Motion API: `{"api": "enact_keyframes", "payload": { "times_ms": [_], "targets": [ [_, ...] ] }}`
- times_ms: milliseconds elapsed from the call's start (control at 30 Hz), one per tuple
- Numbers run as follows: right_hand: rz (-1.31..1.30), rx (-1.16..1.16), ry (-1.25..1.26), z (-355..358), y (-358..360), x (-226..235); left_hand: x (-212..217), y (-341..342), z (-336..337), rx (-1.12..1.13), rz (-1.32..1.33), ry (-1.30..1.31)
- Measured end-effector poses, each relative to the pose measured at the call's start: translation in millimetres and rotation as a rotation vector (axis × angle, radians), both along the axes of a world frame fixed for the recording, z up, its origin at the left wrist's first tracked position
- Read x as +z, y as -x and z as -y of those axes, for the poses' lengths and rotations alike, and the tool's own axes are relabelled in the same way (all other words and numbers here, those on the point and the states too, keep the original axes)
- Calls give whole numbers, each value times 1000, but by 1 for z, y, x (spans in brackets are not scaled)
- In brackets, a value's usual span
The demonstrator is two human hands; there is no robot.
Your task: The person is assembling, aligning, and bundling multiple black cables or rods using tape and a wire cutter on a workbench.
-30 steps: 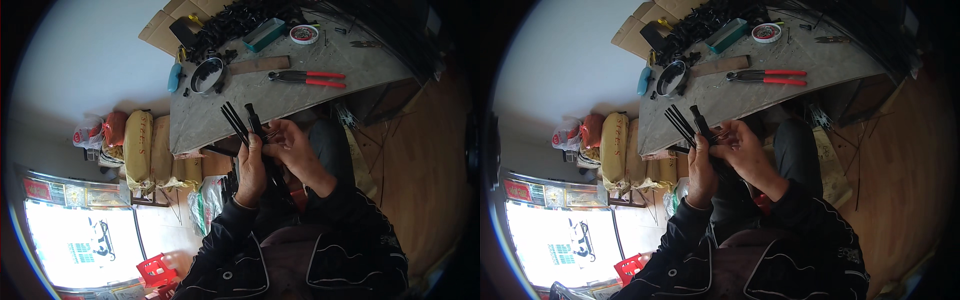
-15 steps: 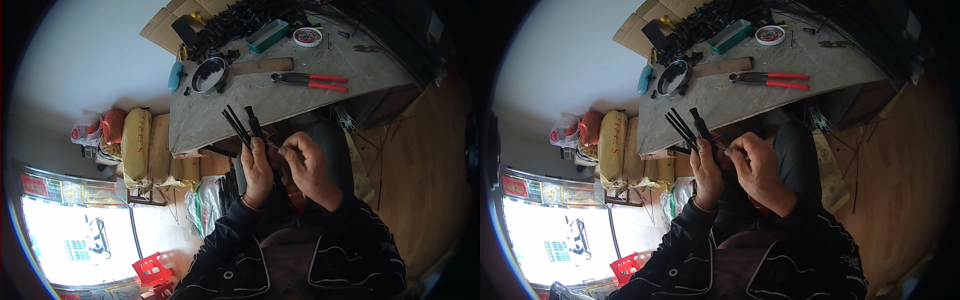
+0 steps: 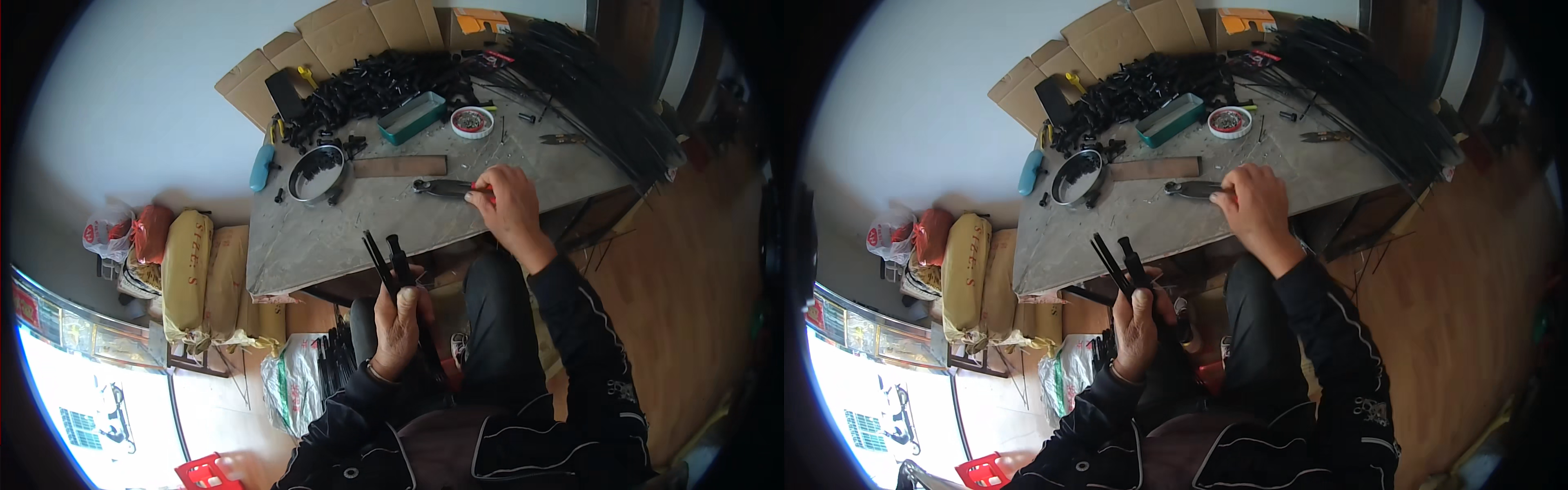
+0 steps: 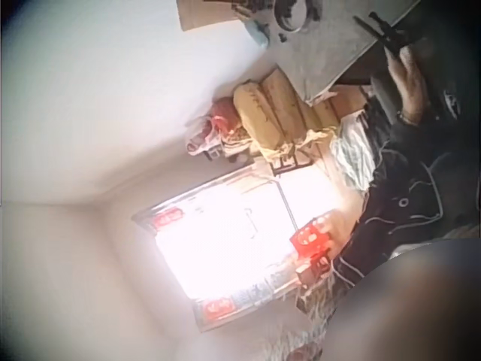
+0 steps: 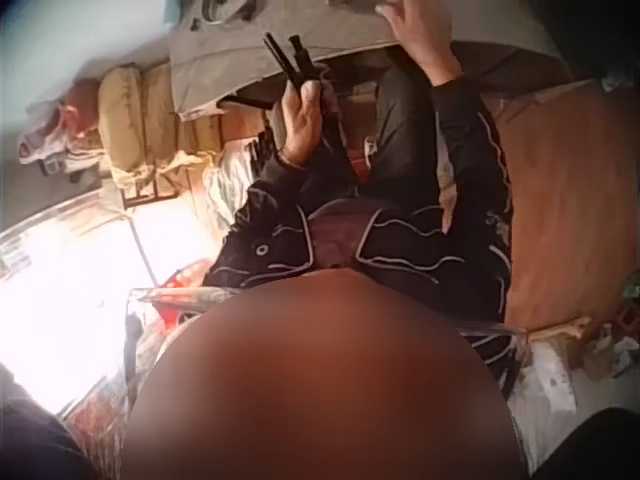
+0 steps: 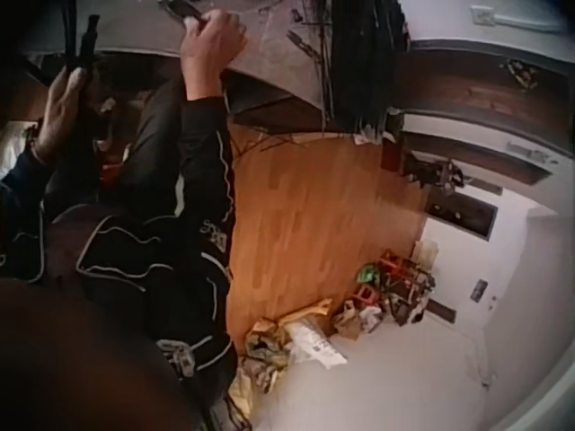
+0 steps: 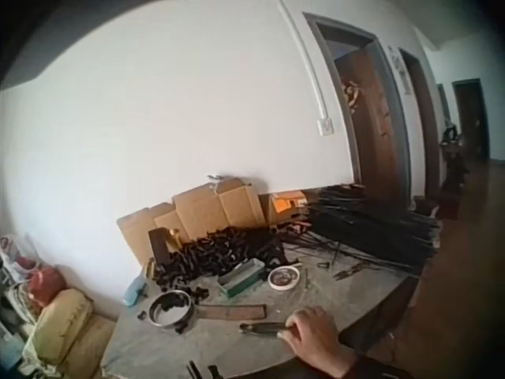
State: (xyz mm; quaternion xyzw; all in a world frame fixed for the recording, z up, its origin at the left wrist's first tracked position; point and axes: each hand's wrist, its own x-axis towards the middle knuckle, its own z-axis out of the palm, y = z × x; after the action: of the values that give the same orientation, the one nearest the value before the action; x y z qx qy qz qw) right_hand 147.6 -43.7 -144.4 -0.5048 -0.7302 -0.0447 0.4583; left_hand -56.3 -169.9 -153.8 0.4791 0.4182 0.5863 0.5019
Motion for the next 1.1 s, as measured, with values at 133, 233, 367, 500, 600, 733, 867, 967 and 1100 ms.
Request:
{"api": "enact_keyframes", "payload": {
  "times_ms": [133,233,367,500,600,733,867,967,1100],
  "targets": [
    [217,158,61,-29,-17,-22,-7,8,-4,-101,0,37],
    [321,198,-21,-39,-13,-24,-14,13,-9,-45,68,107],
    [82,212,184,3,-7,-6,-14,18,-14,88,93,128],
    [-117,309,493,76,5,5,-13,20,-16,124,69,124],
    [1,349,372,95,9,5,-12,14,-15,105,121,171],
    [177,287,123,97,10,3,-14,7,-15,139,-27,87],
    [231,219,70,96,8,10,-11,5,-12,130,50,126],
    [295,265,81,96,2,8,-12,6,-10,139,72,132],
    [-189,588,930,112,2,18,-14,9,-12,126,53,118]
  ]
}}
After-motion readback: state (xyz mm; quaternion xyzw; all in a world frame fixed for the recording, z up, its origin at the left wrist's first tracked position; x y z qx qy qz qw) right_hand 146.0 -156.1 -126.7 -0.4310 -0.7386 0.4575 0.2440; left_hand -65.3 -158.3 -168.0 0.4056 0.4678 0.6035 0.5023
